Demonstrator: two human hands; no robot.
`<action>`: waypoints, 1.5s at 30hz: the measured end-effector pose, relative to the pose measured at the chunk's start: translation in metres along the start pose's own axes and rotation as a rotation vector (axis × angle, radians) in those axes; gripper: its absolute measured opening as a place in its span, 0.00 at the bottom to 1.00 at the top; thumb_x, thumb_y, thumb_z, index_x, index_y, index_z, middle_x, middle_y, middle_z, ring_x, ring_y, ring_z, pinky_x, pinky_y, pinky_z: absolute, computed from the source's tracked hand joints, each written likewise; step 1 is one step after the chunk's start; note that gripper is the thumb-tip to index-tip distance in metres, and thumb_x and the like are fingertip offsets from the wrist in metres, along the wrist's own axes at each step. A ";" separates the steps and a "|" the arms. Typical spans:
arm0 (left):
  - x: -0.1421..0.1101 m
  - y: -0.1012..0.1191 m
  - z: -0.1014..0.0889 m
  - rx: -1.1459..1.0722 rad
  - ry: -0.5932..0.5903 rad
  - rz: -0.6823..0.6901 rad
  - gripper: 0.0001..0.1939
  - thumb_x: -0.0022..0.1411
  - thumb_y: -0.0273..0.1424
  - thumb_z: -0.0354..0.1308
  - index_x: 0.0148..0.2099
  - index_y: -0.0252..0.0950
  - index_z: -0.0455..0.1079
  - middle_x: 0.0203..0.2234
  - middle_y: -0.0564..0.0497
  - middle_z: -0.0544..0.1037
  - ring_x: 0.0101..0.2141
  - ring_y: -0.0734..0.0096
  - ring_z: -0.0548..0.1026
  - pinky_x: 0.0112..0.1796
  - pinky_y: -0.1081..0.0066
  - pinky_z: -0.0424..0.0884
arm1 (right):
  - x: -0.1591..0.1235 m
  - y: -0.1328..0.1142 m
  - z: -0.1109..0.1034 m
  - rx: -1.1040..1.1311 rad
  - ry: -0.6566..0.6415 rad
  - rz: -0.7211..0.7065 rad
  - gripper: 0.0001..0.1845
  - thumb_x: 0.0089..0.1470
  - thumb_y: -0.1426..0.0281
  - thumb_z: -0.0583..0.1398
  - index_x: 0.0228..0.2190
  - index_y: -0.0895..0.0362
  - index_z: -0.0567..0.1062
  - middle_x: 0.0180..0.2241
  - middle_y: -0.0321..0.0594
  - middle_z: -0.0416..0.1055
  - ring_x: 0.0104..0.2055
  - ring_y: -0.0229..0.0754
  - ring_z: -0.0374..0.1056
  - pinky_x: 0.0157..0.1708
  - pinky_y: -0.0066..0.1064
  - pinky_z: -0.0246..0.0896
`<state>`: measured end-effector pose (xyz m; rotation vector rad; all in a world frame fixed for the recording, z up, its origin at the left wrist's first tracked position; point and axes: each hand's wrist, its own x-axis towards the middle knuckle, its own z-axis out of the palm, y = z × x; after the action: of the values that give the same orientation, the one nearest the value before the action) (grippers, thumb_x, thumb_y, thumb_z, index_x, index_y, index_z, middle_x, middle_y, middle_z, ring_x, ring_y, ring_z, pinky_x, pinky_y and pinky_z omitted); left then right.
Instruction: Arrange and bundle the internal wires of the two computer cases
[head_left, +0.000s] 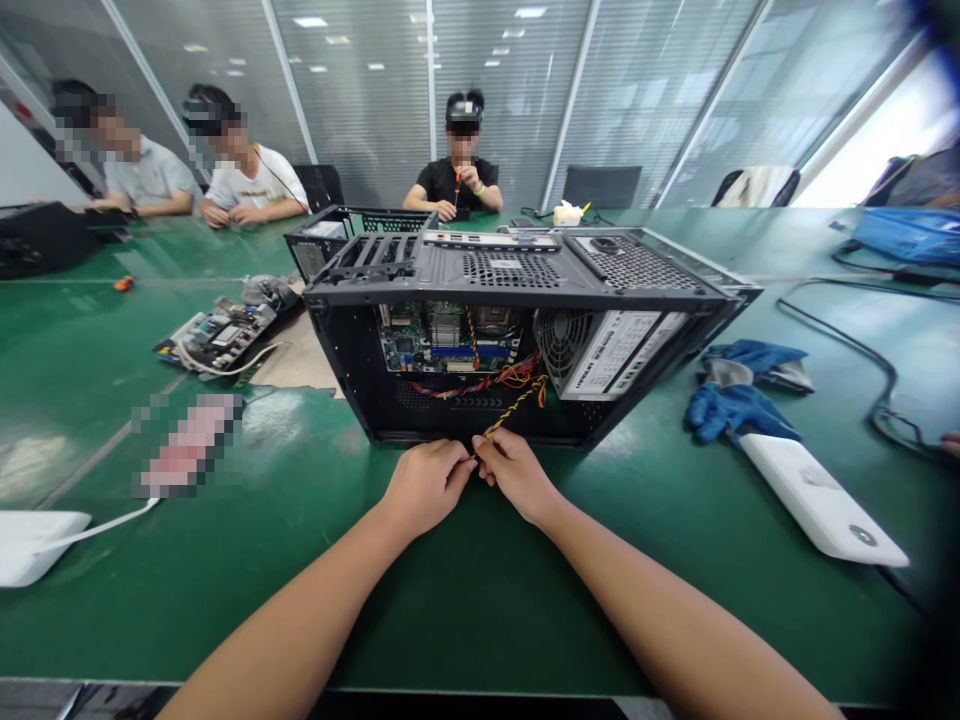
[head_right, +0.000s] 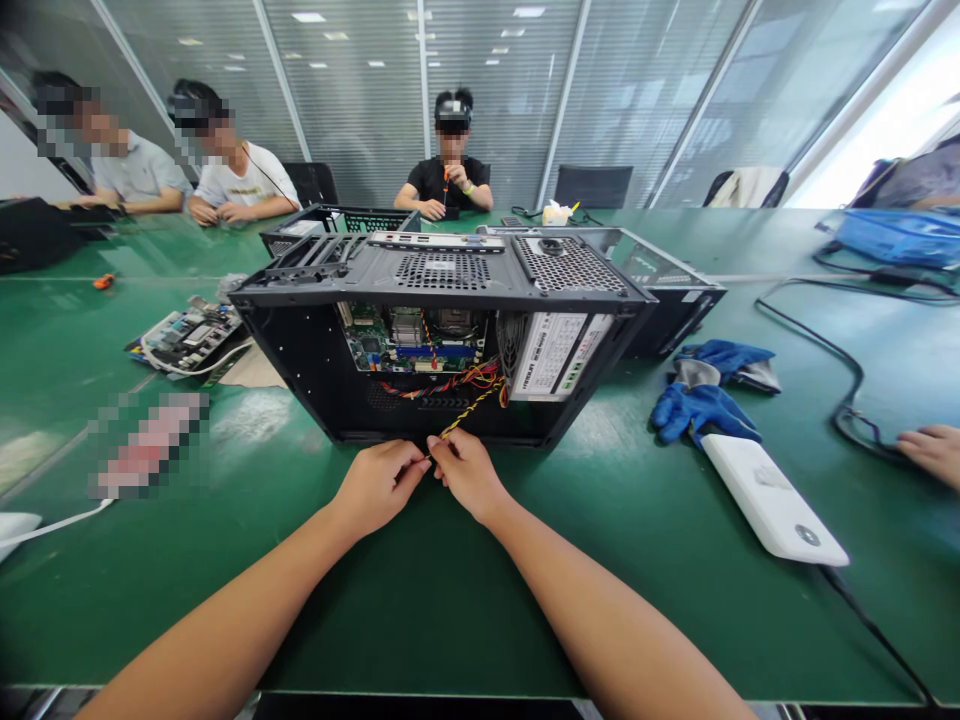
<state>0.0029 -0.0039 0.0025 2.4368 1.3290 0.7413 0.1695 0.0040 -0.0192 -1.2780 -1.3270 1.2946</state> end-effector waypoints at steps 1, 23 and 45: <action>0.000 0.000 0.000 0.000 0.000 0.001 0.09 0.67 0.29 0.54 0.33 0.36 0.69 0.26 0.53 0.73 0.27 0.72 0.71 0.31 0.72 0.64 | 0.000 0.000 0.000 0.000 -0.001 -0.002 0.18 0.56 0.55 0.59 0.24 0.55 0.65 0.17 0.31 0.64 0.19 0.34 0.60 0.21 0.28 0.54; 0.000 0.000 0.000 0.002 -0.017 0.006 0.08 0.67 0.29 0.54 0.33 0.37 0.68 0.26 0.53 0.75 0.28 0.71 0.72 0.32 0.71 0.64 | 0.001 0.001 0.001 -0.003 -0.005 0.004 0.18 0.56 0.55 0.59 0.24 0.54 0.65 0.17 0.30 0.64 0.18 0.34 0.60 0.21 0.28 0.54; 0.000 -0.001 0.001 0.029 -0.105 -0.011 0.08 0.68 0.31 0.53 0.34 0.37 0.68 0.28 0.53 0.75 0.29 0.70 0.73 0.32 0.72 0.64 | 0.001 0.003 0.000 -0.018 -0.011 0.013 0.17 0.56 0.55 0.58 0.25 0.55 0.65 0.17 0.30 0.63 0.19 0.34 0.61 0.21 0.28 0.55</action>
<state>0.0023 -0.0032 0.0013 2.4522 1.3215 0.5858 0.1692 0.0050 -0.0220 -1.2951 -1.3428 1.3033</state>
